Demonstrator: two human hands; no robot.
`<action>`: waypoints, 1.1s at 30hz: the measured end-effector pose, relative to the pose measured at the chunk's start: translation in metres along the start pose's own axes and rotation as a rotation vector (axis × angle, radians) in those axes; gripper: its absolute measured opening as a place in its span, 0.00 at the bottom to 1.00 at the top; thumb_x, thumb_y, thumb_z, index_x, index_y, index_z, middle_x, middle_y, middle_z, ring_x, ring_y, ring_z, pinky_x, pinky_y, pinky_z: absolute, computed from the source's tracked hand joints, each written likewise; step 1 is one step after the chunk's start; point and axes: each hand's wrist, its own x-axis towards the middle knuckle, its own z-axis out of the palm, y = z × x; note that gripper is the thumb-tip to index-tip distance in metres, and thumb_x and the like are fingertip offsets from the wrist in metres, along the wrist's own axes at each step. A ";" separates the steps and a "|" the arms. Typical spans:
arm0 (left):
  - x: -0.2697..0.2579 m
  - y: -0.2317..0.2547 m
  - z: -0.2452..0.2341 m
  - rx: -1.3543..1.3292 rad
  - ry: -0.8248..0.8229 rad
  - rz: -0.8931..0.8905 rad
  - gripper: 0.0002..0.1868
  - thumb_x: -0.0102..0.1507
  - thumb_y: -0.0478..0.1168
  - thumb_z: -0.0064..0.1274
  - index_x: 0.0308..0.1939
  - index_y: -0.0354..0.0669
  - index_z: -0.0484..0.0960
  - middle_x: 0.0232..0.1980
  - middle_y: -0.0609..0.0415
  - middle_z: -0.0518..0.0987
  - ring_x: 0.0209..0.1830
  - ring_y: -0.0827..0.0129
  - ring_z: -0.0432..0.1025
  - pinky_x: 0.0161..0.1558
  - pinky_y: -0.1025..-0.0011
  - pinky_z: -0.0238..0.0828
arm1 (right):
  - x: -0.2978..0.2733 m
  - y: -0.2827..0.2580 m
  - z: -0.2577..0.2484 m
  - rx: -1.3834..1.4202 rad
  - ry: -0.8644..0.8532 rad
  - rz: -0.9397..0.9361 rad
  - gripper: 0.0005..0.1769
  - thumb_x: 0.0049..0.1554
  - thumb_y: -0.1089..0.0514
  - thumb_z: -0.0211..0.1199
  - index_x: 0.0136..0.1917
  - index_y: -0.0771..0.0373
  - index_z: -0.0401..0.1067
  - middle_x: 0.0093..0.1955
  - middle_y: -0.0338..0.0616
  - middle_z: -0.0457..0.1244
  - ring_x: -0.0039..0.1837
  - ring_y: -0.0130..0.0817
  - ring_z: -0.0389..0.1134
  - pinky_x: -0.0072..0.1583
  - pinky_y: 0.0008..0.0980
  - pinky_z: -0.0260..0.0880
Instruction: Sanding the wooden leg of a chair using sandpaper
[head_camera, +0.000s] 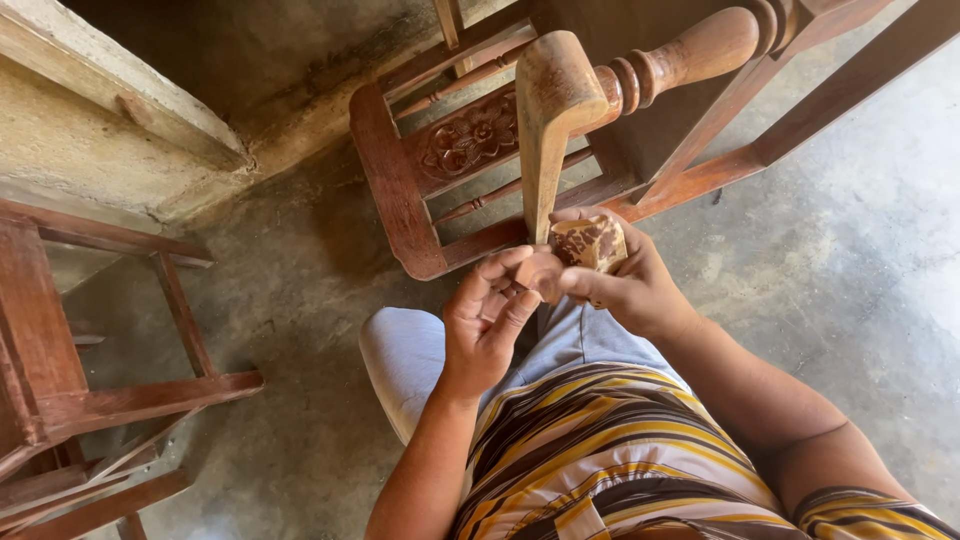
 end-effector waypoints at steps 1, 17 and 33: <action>-0.002 -0.003 -0.002 -0.026 0.023 -0.020 0.22 0.69 0.28 0.52 0.67 0.23 0.70 0.54 0.38 0.80 0.56 0.62 0.75 0.57 0.63 0.76 | 0.000 0.001 -0.002 0.126 -0.042 0.002 0.37 0.52 0.57 0.75 0.69 0.75 0.65 0.40 0.58 0.68 0.34 0.34 0.71 0.32 0.26 0.73; 0.074 0.054 0.020 -0.068 -0.099 0.025 0.22 0.72 0.38 0.48 0.67 0.31 0.62 0.60 0.29 0.77 0.59 0.46 0.78 0.63 0.49 0.77 | 0.007 -0.014 -0.049 0.606 -0.216 0.167 0.41 0.64 0.42 0.57 0.83 0.59 0.51 0.65 0.71 0.64 0.61 0.60 0.69 0.51 0.48 0.72; 0.206 0.010 0.066 0.884 -0.194 0.494 0.20 0.69 0.30 0.52 0.64 0.36 0.68 0.53 0.46 0.80 0.46 0.61 0.78 0.48 0.66 0.79 | 0.104 -0.088 -0.166 -1.095 0.579 -0.873 0.26 0.75 0.53 0.38 0.77 0.70 0.60 0.51 0.43 0.49 0.58 0.39 0.51 0.65 0.40 0.55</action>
